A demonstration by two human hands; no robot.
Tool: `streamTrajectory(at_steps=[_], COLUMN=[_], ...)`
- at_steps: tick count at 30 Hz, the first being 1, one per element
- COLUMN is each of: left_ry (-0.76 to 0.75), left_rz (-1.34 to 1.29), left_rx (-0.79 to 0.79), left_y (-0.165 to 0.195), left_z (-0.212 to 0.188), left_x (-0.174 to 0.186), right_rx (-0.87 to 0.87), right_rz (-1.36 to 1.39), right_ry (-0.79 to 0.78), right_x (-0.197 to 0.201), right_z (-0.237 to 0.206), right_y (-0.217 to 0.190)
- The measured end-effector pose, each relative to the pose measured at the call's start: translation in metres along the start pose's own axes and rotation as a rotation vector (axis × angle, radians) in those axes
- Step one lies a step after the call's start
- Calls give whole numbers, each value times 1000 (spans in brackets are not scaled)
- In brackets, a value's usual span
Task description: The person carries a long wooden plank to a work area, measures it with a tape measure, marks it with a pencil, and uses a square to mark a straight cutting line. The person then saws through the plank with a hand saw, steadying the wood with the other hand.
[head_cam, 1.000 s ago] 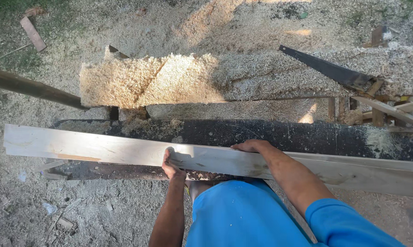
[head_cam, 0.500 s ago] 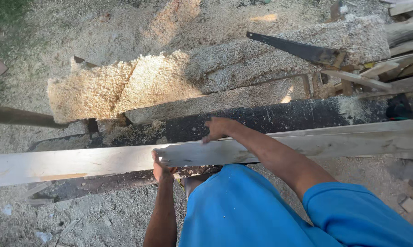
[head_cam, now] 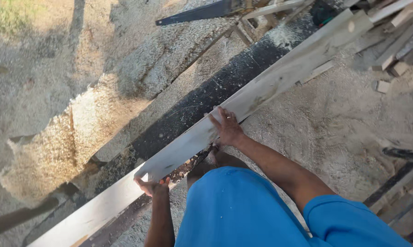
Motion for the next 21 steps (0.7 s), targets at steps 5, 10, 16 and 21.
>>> streamTrajectory(at_steps=[5,10,16,21], left_ry=[-116,-245,-278,-365], left_rz=[328,830,1488,1576], left_rx=[224,283,-552,-1052], left_y=[-72,-154,-216,-302], left_z=[-19,-42,-81,-125], left_x=[-64,-141,-223,-314], right_rx=[-137,-253,-331,-447], right_rz=[-188,0,97,87], right_ry=[69,61,102,195], right_x=[-12,-2,26,50], right_z=[-12,-18,-41,-72], right_y=[49,103,200,315])
Point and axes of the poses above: each hand's wrist, its own z-axis towards the middle knuckle, its own x-axis out of the back of the hand, y = z × x, the point moved 1 cm from there along z, towards the middle knuckle, and after that the axes turned 5 degrees about x, right-handed, at the moved point
